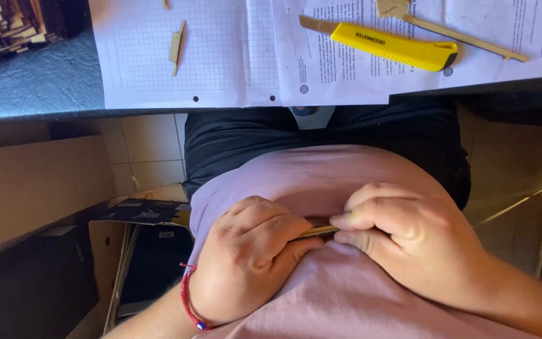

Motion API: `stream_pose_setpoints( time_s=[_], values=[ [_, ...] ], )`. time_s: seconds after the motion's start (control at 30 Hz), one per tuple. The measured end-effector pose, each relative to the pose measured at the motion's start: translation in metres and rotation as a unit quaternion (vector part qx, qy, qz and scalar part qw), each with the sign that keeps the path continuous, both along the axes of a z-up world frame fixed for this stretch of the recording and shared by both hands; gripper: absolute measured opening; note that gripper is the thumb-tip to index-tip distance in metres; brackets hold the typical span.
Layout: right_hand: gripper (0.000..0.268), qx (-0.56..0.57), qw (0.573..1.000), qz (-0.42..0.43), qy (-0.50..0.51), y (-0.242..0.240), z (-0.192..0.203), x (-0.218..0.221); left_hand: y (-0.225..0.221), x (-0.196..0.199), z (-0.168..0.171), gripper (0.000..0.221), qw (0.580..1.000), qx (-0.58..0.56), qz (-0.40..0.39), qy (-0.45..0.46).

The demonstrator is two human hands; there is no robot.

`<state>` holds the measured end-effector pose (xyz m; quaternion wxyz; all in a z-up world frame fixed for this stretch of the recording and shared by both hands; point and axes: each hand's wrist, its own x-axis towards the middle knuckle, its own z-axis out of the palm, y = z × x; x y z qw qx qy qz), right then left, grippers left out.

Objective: Assembling laser-cut wooden components by applying adhesive to joints and fitting pieces together.

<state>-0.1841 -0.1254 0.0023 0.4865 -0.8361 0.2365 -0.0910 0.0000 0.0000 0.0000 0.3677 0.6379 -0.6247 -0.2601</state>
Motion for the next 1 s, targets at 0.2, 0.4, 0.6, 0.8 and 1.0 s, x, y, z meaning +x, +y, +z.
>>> stream_pose_setpoints(
  time_s=[0.2,0.4,0.6,0.8,1.0],
  values=[
    [0.011,0.02,1.0,0.008,0.01,-0.002,-0.007,-0.003,-0.001,-0.003,-0.001,0.012,0.999,-0.022,-0.02,-0.019],
    [0.009,0.046,0.998,0.027,0.029,-0.004,-0.012,-0.004,-0.002,-0.004,0.001,0.014,0.998,-0.016,-0.026,-0.057],
    [0.012,0.045,0.995,0.036,0.076,-0.006,-0.007,-0.001,-0.005,0.0,0.004,0.026,0.991,0.04,-0.073,-0.103],
    [0.014,0.018,0.998,0.021,0.063,0.005,-0.007,-0.008,-0.003,0.002,0.005,0.016,0.997,0.04,-0.059,-0.041],
    [0.019,-0.045,0.998,-0.006,0.032,0.003,0.001,-0.005,-0.003,0.005,0.001,0.013,0.999,0.017,-0.035,-0.027]
  ],
)
